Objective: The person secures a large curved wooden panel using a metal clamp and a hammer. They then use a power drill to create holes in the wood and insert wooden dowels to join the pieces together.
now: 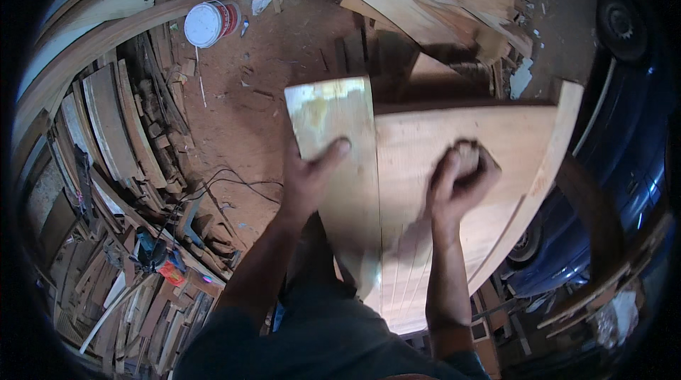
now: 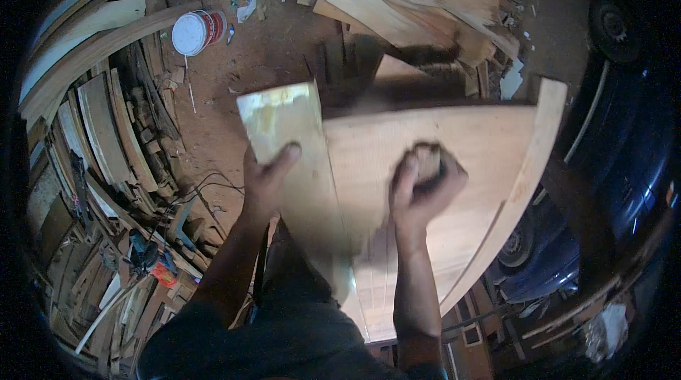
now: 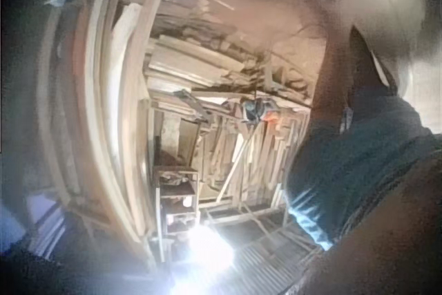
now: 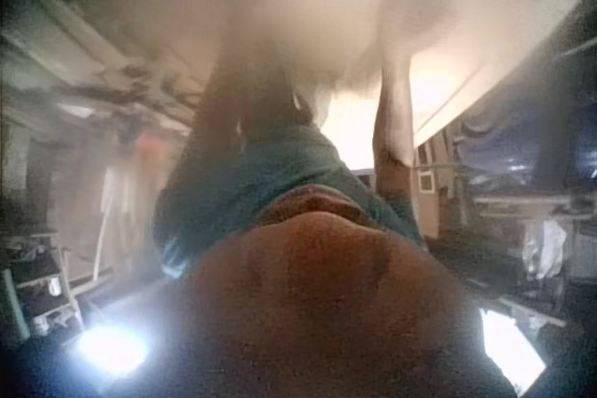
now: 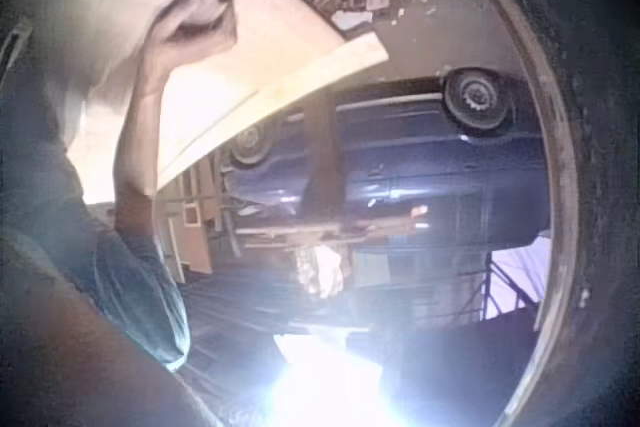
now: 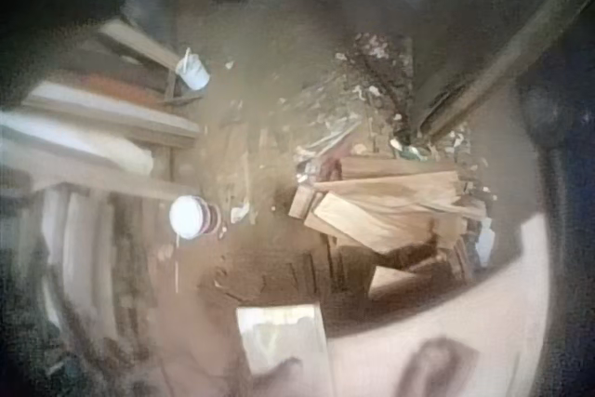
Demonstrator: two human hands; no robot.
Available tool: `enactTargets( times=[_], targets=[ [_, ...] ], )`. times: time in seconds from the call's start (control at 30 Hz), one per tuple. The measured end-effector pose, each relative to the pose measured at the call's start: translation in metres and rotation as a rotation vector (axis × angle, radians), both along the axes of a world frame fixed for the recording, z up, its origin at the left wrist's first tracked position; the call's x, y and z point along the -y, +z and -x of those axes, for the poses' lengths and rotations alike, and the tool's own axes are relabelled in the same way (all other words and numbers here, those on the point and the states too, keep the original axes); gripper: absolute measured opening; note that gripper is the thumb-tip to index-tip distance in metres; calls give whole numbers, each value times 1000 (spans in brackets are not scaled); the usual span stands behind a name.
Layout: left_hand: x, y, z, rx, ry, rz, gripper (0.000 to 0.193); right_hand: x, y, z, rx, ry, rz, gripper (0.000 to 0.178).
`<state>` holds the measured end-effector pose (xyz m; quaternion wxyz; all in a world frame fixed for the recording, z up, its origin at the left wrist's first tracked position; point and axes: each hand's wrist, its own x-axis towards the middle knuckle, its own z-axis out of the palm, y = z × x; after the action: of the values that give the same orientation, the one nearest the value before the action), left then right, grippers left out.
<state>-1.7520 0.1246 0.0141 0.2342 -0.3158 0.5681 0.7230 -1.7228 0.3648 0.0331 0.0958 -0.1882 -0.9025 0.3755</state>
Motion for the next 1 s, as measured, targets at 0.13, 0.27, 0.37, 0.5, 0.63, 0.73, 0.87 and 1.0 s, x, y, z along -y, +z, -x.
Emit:
enactTargets(
  times=[0.13,0.27,0.37,0.5,0.63,0.73,0.87,1.0],
  targets=[
    [-5,11,8,123,58,78,43,0,-10,-4,-13,-64,53,48],
    [-5,17,6,290,113,118,50,-6,-8,-6,92,8,-157,44],
    [-3,17,3,404,93,180,53,-8,-6,-4,132,27,-159,46],
    [1,16,-1,420,59,116,53,-9,-3,-3,142,84,-140,40],
    [5,12,-8,281,59,33,49,-10,-1,-6,189,73,-140,38],
    [5,9,-11,200,76,-11,47,-11,-2,-7,187,69,-107,38],
    [3,11,-11,201,89,20,48,-11,-2,-9,178,68,-117,40],
    [2,21,-13,322,122,53,51,-11,2,-11,162,48,-97,44]
  ],
)
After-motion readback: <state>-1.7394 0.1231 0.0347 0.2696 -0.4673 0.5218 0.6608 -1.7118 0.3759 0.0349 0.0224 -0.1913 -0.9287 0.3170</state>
